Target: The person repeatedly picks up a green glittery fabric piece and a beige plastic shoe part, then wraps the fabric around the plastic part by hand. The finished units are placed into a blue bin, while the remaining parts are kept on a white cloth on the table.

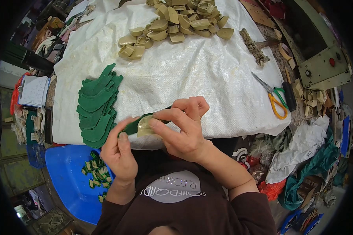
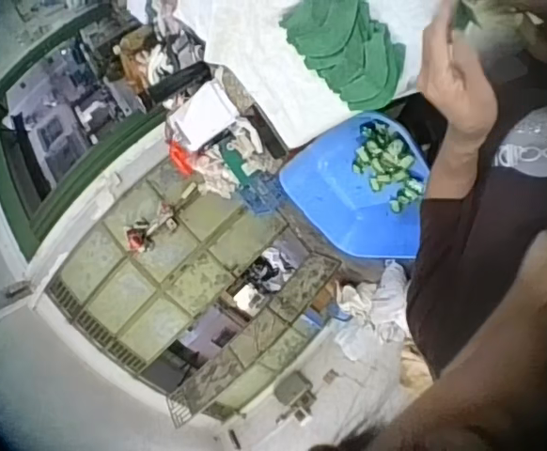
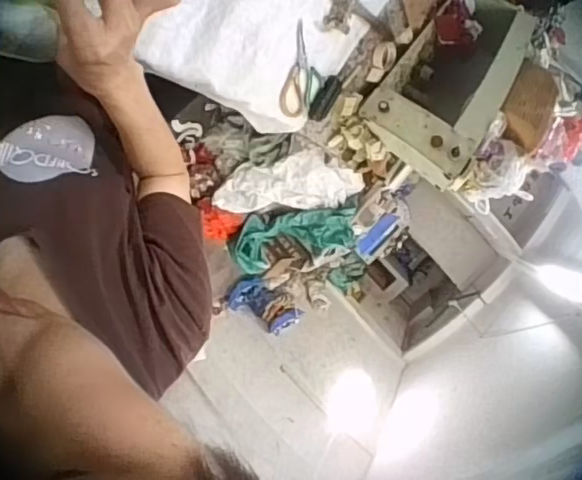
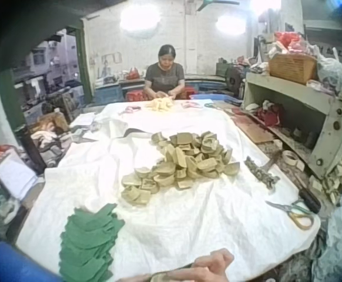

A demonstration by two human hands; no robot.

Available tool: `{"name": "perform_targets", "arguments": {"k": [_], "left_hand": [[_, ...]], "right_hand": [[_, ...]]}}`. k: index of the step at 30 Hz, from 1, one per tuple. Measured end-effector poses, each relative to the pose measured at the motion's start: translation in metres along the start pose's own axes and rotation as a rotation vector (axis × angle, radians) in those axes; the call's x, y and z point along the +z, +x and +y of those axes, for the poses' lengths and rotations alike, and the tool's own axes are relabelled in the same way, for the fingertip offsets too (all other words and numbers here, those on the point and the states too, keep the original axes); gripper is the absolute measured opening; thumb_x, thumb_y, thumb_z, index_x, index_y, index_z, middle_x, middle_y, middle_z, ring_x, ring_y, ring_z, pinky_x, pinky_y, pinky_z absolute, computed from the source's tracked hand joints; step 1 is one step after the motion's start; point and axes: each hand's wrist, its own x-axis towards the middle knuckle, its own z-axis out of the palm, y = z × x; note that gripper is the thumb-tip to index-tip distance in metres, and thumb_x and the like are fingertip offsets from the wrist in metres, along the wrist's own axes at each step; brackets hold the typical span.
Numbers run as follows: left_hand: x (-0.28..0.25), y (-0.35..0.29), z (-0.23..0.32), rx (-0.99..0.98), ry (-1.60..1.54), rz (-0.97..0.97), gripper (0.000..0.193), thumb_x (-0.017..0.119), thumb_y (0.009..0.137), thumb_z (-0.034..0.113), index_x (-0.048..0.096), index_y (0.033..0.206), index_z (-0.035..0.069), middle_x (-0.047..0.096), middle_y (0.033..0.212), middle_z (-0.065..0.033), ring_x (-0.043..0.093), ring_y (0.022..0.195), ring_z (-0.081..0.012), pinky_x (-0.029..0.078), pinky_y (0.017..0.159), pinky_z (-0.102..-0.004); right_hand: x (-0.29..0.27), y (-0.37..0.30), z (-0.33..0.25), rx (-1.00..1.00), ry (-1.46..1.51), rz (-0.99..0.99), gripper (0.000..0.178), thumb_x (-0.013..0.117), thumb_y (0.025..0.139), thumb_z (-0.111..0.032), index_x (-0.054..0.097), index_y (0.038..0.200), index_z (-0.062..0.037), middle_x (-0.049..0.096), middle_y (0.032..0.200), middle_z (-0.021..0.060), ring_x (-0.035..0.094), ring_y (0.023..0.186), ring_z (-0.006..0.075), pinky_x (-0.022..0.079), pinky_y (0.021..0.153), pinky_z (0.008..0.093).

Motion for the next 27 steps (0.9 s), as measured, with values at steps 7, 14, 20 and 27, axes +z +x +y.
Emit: {"name": "perform_targets", "arguments": {"k": [7, 14, 20, 27], "left_hand": [[0.003, -0.012, -0.005, -0.275, -0.074, -0.031, 0.017, 0.055, 0.091, 0.005, 0.065, 0.099, -0.005, 0.065, 0.082, -0.0097, 0.057, 0.070, -0.0094, 0.044, 0.062, -0.0212], [0.018, -0.019, -0.006, -0.041, 0.135, -0.050, 0.021, 0.055, 0.089, 0.002, 0.061, 0.106, -0.007, 0.063, 0.093, -0.0173, 0.062, 0.080, -0.0247, 0.049, 0.073, -0.0315], [0.012, -0.018, -0.010, -0.071, 0.003, -0.107, 0.028, 0.059, 0.087, 0.003, 0.060, 0.114, -0.004, 0.058, 0.106, -0.0143, 0.056, 0.095, -0.0187, 0.043, 0.082, -0.0275], [0.015, -0.011, -0.036, 0.089, -0.164, -0.027, 0.016, 0.071, 0.079, 0.008, 0.065, 0.091, 0.000, 0.059, 0.085, -0.0074, 0.051, 0.075, -0.0181, 0.043, 0.068, -0.0285]], "right_hand": [[-0.019, 0.007, -0.015, 0.032, -0.182, -0.376, 0.041, 0.067, 0.055, -0.008, 0.058, 0.095, -0.0138, 0.051, 0.083, -0.0005, 0.047, 0.078, 0.0214, 0.025, 0.075, 0.0426], [-0.015, 0.005, -0.008, 0.006, -0.136, -0.397, 0.027, 0.064, 0.061, -0.013, 0.056, 0.088, -0.0134, 0.044, 0.077, 0.0010, 0.046, 0.078, 0.0212, 0.025, 0.074, 0.0421], [-0.005, -0.006, 0.009, 0.078, 0.071, -0.248, 0.034, 0.062, 0.059, -0.004, 0.059, 0.093, -0.0092, 0.046, 0.078, 0.0023, 0.046, 0.078, 0.0208, 0.025, 0.074, 0.0410], [-0.007, -0.007, 0.006, 0.227, 0.512, -0.314, 0.034, 0.058, 0.062, 0.006, 0.059, 0.093, -0.0070, 0.046, 0.080, 0.0048, 0.046, 0.079, 0.0232, 0.028, 0.078, 0.0375]]}}
